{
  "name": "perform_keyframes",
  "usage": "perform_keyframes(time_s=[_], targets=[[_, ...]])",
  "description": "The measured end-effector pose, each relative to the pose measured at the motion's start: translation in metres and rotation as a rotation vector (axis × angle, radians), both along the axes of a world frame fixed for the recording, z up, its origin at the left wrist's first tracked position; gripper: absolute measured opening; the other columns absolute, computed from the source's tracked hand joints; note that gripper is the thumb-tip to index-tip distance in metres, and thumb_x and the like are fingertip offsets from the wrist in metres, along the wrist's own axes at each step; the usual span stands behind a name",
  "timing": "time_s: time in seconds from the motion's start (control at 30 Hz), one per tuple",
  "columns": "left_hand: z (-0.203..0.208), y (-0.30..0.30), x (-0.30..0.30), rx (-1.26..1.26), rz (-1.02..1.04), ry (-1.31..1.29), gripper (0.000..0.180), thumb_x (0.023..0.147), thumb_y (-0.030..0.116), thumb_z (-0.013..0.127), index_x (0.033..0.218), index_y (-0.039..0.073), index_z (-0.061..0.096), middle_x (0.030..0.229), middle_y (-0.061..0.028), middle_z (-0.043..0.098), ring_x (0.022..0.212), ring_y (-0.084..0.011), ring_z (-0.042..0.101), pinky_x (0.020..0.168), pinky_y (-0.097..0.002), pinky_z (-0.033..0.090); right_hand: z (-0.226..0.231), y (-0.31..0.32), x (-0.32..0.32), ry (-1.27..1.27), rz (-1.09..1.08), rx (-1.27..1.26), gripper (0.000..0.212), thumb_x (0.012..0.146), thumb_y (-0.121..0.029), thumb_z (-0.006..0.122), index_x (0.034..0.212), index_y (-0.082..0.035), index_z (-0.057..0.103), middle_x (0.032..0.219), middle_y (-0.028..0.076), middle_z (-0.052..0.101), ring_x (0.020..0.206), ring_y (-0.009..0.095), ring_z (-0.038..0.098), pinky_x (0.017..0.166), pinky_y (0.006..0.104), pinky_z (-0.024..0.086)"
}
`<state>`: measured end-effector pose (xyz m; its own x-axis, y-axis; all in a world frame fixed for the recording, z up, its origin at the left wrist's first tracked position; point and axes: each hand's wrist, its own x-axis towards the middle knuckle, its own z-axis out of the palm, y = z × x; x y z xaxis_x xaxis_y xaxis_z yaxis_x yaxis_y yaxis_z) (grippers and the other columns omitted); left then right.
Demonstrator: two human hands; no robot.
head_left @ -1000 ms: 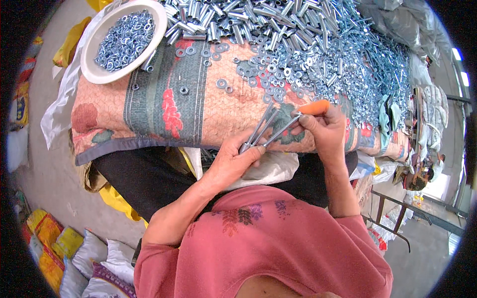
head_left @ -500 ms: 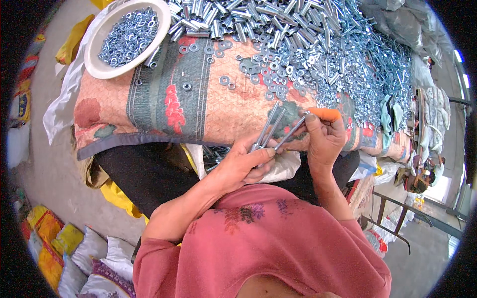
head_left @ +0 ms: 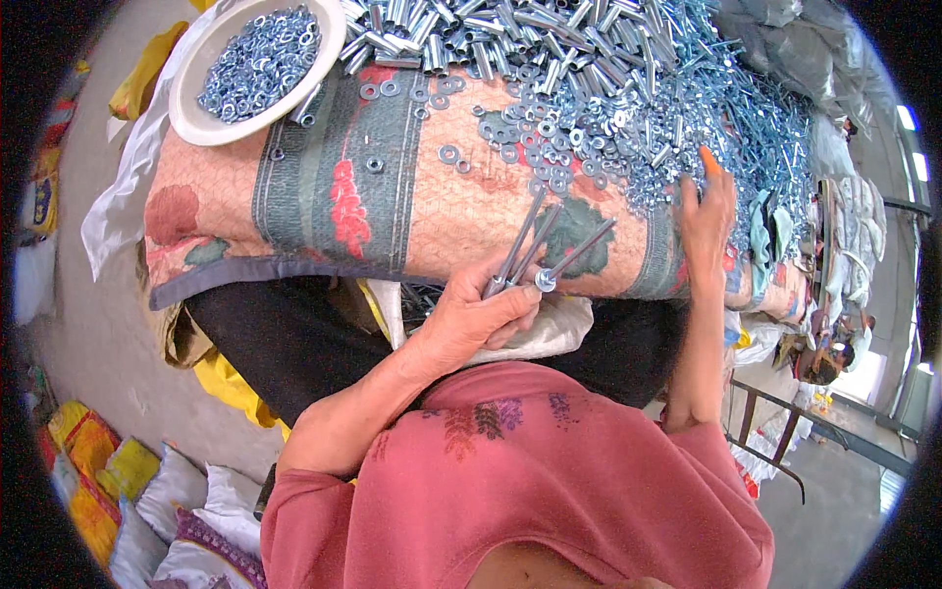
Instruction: The person assembles hardware fasteners by picking up metal rods, sliding washers onto them, and screwing nuts onto the ends by hand.
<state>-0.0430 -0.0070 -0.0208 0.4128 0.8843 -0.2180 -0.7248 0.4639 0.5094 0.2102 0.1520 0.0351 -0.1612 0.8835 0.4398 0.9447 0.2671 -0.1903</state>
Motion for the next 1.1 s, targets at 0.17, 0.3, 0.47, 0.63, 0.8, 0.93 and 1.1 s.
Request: perform_keyframes(time_s=[0.17,0.3,0.47,0.63,0.8,0.93,1.1], targets=[[-0.003,0.002,0.004,-0.011,-0.003,0.11,0.033,0.085,0.013,0.054,0.118,0.008,0.048,0.063,0.0001,0.049,0.043,-0.0023,0.034,0.037,-0.0172,0.024,-0.022,0.012,0.027,-0.284,0.006,0.02,0.031,0.074,-0.006,0.061,0.104,-0.005,0.056,0.089,0.014,0.053,0.088,0.031,0.05,0.075,0.0387,0.041],[-0.004,0.001,0.002,-0.024,-0.001,0.097,0.033,0.085,0.015,0.055,0.117,0.008,0.048,0.064,0.0003,0.049,0.043,-0.0023,0.034,0.037,-0.0174,0.024,-0.025,0.005,0.025,-0.126,0.071,-0.002,0.019,0.077,-0.007,0.06,0.095,-0.002,0.058,0.087,0.014,0.057,0.079,0.029,0.056,0.07,0.0359,0.045],[-0.001,0.005,0.005,-0.043,-0.031,0.139,0.02,0.086,0.012,0.051,0.104,0.005,0.049,0.06,0.0,0.044,0.043,-0.0037,0.032,0.037,-0.0188,0.022,-0.019,0.016,0.032,-0.027,0.039,-0.002,0.011,0.078,-0.008,0.061,0.086,-0.002,0.062,0.076,0.01,0.063,0.069,0.021,0.061,0.065,0.0317,0.047],[-0.004,0.005,0.004,-0.028,-0.009,0.185,0.032,0.086,0.011,0.052,0.117,0.005,0.046,0.062,0.001,0.045,0.043,-0.0033,0.033,0.037,-0.018,0.023,0.007,-0.003,-0.001,0.329,-0.112,-0.221,0.01,0.082,-0.01,0.06,0.086,-0.002,0.062,0.075,0.005,0.063,0.064,0.011,0.059,0.058,0.0246,0.046],[-0.009,0.003,0.004,0.004,-0.114,0.278,0.037,0.086,0.012,0.053,0.122,0.005,0.045,0.065,0.0021,0.047,0.042,-0.0033,0.034,0.036,-0.0187,0.024,0.012,-0.054,-0.06,1.03,0.251,-0.739,0.009,0.08,-0.003,0.058,0.088,0.001,0.057,0.078,0.012,0.064,0.066,0.016,0.062,0.058,0.0255,0.052],[-0.005,0.004,0.002,0.015,-0.092,0.274,0.038,0.086,0.013,0.053,0.122,0.005,0.046,0.065,0.0021,0.047,0.041,-0.0032,0.033,0.036,-0.0182,0.024,0.008,-0.07,-0.075,1.16,0.295,-0.813,0.013,0.081,-0.005,0.059,0.089,0.002,0.054,0.081,0.015,0.064,0.067,0.019,0.062,0.061,0.0301,0.053],[0.005,0.003,-0.001,-0.111,-0.108,0.06,0.034,0.086,0.014,0.054,0.119,0.006,0.047,0.061,0.0017,0.045,0.039,-0.0032,0.032,0.035,-0.0179,0.022,0.011,-0.084,-0.084,1.397,0.277,-0.795,0.018,0.083,-0.006,0.058,0.099,0.001,0.051,0.093,0.017,0.062,0.079,0.023,0.063,0.071,0.0357,0.054]])
